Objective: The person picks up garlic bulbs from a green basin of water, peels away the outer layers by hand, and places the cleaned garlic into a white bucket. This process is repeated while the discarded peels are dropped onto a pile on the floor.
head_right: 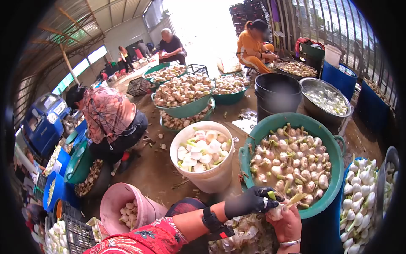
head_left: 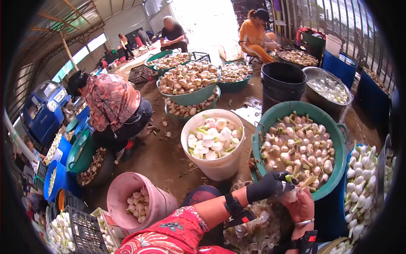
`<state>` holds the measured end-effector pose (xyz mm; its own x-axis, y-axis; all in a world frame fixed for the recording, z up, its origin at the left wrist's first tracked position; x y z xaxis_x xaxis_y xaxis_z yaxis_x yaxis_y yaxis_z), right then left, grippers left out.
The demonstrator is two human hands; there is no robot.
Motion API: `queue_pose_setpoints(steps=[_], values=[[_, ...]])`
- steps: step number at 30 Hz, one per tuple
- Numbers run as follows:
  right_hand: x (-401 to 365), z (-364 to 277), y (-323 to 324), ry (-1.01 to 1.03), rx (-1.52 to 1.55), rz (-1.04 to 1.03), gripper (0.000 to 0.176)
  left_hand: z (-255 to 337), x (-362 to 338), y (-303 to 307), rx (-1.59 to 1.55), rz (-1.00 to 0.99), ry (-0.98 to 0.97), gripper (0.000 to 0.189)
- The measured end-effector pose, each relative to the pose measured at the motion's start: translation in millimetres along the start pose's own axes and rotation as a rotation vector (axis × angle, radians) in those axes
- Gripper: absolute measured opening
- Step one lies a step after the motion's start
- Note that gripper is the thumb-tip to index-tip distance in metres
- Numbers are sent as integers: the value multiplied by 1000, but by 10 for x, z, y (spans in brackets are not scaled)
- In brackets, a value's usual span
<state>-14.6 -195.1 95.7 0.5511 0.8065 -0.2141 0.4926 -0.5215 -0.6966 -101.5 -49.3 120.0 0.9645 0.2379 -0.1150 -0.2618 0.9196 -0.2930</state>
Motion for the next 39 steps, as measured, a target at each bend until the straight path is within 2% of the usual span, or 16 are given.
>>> queue_pose_setpoints(steps=[2,4,5,6,7,9,11,13,14,15,17,18,22,30,35,39], values=[[135,50,70,253,-188,83,18,-55,22,4,154,47,-118,7],[87,61,49,524,-536,140,11,-300,142,253,155,127,-24,14],[5,-92,-73,891,-1186,67,11,-156,115,272,96,146,-97,17],[-74,-72,-195,782,-1075,-41,7,-175,162,365,-91,182,-97,20],[-53,80,-73,656,-1284,-187,6,-176,178,461,-48,215,-80,22],[-93,299,-23,369,-1407,-387,10,-16,103,449,289,180,-320,23],[-119,326,79,-36,-1444,-398,29,26,77,356,-51,251,-141,23],[-147,342,203,128,-1656,-481,28,43,41,369,859,168,-543,27],[-83,321,245,131,-1625,-447,23,-30,39,377,521,143,-377,25],[-67,176,119,40,-1426,-186,16,-47,41,321,183,121,-212,26],[-14,46,80,292,-1099,141,22,-69,45,260,29,130,-126,26],[-1,-14,31,385,-916,88,46,-85,54,226,-110,147,-41,27],[39,55,-26,380,-573,50,68,-103,77,90,-218,33,30,29],[15,26,-3,505,-765,81,61,-209,156,44,-108,101,45,26],[7,-3,12,301,-340,81,61,-77,65,-11,-306,18,62,28],[14,7,0,324,-348,91,60,-106,71,34,-249,54,71,30]])
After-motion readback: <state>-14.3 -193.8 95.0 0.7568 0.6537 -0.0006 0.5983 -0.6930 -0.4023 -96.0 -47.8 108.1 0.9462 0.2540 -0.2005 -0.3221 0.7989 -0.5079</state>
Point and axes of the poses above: each hand's wrist, its own x-axis towards the middle knuckle, its own y-axis out of the back of the hand, z = x × y, the point moved 2 cm from there along x, towards the middle knuckle, and after that the axes turned 2 degrees about y, right-handed, at the moved point
